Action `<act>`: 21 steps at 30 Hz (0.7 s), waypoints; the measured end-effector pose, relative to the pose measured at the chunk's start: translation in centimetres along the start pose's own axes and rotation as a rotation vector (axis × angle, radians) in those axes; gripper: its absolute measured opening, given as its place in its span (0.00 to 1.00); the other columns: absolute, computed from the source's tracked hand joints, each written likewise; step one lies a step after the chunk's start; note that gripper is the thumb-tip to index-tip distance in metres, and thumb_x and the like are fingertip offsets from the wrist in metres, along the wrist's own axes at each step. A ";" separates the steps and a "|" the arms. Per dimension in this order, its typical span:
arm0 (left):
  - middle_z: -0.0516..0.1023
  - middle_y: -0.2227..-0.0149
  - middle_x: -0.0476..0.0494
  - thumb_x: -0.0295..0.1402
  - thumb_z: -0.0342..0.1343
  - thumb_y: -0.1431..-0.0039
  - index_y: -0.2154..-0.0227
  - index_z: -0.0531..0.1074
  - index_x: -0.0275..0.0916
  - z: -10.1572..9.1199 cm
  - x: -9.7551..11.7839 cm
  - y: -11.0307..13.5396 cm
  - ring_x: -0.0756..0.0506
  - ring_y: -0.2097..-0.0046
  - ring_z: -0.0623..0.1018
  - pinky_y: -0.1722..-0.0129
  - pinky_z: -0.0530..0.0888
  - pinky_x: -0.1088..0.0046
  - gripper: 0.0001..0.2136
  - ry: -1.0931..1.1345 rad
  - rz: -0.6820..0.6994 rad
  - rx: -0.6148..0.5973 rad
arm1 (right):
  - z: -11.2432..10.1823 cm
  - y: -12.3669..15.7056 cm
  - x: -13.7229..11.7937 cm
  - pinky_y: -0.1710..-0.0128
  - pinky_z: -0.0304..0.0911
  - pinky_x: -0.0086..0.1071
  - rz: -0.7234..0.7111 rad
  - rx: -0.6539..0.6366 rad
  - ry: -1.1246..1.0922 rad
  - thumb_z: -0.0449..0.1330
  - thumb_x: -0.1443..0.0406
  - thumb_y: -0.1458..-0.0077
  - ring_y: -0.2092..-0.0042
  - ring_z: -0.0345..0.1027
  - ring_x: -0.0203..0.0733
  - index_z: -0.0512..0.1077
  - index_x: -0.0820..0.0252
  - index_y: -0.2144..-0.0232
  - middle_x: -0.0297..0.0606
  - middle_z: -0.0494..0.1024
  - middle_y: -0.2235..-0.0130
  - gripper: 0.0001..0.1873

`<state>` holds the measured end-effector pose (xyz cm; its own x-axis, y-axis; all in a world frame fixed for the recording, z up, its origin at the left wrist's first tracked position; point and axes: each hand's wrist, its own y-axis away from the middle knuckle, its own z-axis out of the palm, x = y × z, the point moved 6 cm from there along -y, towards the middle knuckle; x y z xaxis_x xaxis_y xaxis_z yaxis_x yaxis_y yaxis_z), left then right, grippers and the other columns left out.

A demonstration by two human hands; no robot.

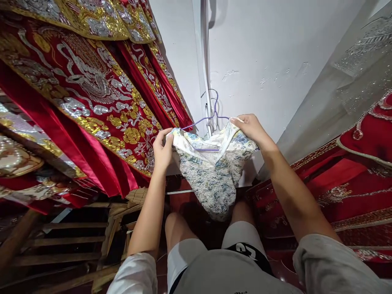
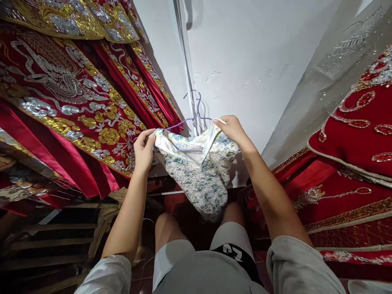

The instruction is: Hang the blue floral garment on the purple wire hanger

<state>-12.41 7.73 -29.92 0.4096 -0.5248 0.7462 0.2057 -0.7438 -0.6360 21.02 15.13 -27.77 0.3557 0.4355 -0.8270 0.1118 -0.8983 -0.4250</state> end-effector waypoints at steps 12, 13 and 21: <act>0.76 0.45 0.36 0.47 0.58 0.39 0.46 0.68 0.39 2.1 -9.9 9.8 0.43 0.46 0.78 0.44 0.73 0.66 0.24 0.265 -0.410 0.304 | 5.1 6.9 -1.7 0.42 0.60 0.51 -0.139 0.109 0.406 0.53 0.60 0.37 0.43 0.67 0.58 0.74 0.61 0.45 0.50 0.77 0.47 0.22; 0.75 0.43 0.36 0.47 0.60 0.41 0.46 0.68 0.39 3.4 -10.6 11.3 0.42 0.44 0.77 0.43 0.72 0.65 0.25 0.284 -0.456 0.269 | 5.9 7.9 -1.7 0.37 0.54 0.55 -0.163 0.137 0.395 0.53 0.60 0.37 0.37 0.62 0.59 0.69 0.60 0.39 0.51 0.74 0.41 0.26; 0.82 0.63 0.36 0.46 0.67 0.49 0.63 0.76 0.33 9.4 -13.9 19.2 0.35 0.52 0.81 0.51 0.77 0.58 0.21 0.277 -0.778 0.012 | 11.2 16.6 5.0 0.49 0.68 0.43 0.107 0.139 -0.166 0.54 0.52 0.35 0.50 0.74 0.50 0.72 0.57 0.51 0.48 0.80 0.54 0.19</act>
<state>-5.79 4.59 -54.33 -0.0870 0.0545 0.9947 0.3500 -0.9332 0.0818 14.29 3.00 -43.06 0.1997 0.3523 -0.9143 -0.0515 -0.9281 -0.3689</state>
